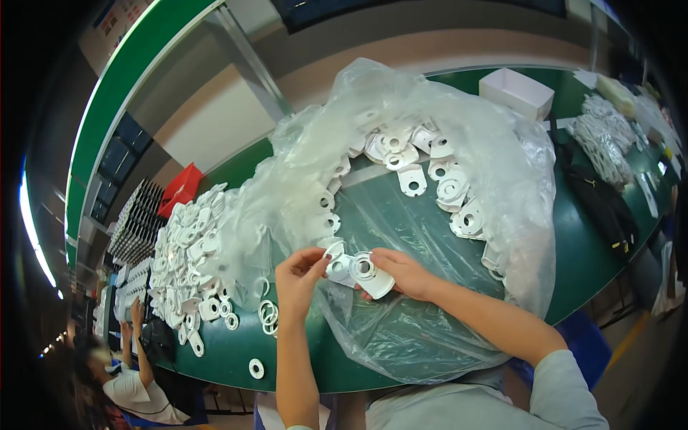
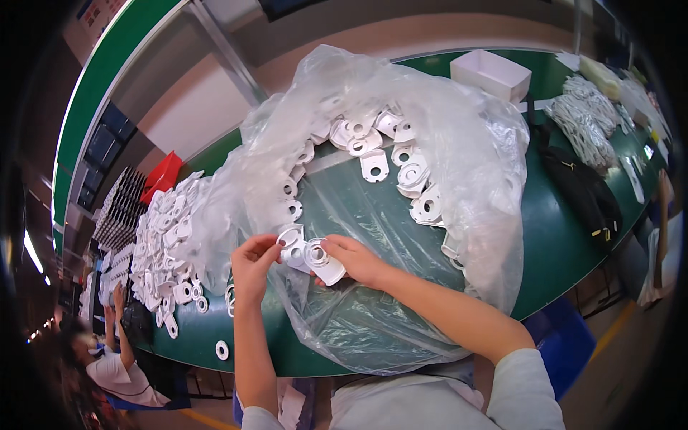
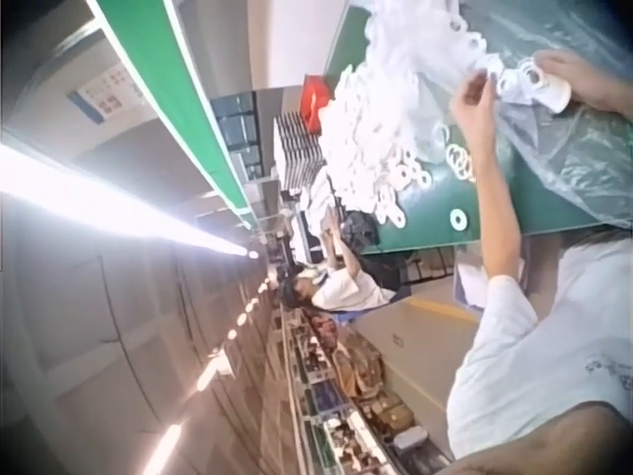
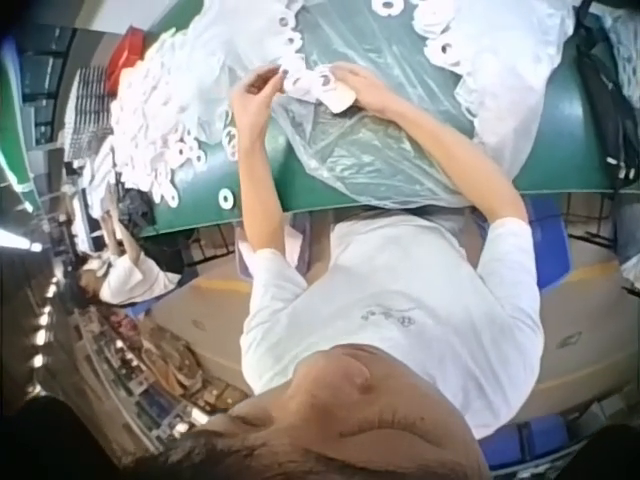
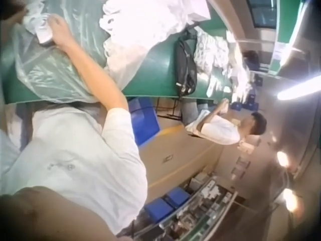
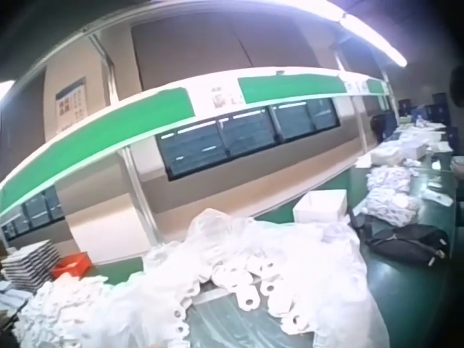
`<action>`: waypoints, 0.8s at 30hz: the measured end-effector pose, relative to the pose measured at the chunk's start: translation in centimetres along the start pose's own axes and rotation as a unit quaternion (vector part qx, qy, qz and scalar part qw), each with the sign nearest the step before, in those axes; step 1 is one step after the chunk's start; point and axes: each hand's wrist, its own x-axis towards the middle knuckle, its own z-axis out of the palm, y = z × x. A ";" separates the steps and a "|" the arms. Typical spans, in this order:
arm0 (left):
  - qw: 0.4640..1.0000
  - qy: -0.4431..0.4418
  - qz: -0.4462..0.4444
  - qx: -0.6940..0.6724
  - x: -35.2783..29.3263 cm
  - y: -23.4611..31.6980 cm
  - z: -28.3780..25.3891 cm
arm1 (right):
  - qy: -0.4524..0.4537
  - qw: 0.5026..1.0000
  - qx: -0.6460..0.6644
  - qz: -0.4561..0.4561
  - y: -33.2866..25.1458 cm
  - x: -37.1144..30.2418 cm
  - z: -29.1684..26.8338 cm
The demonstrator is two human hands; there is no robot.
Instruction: Assembling small white plastic rings onto a white plastic base unit at an industrial workbench.
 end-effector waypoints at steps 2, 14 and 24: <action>1.000 -0.019 -0.022 -0.008 -0.5 -0.3 0.5 | -0.001 1.000 0.007 -0.002 -0.1 0.0 0.0; 0.914 -0.007 0.272 0.300 -1.9 -0.6 3.5 | 0.014 0.999 0.039 -0.028 0.1 0.2 -0.1; 0.857 -0.060 0.384 0.338 -2.3 -1.0 4.5 | 0.042 0.995 0.089 -0.023 0.2 0.1 -0.1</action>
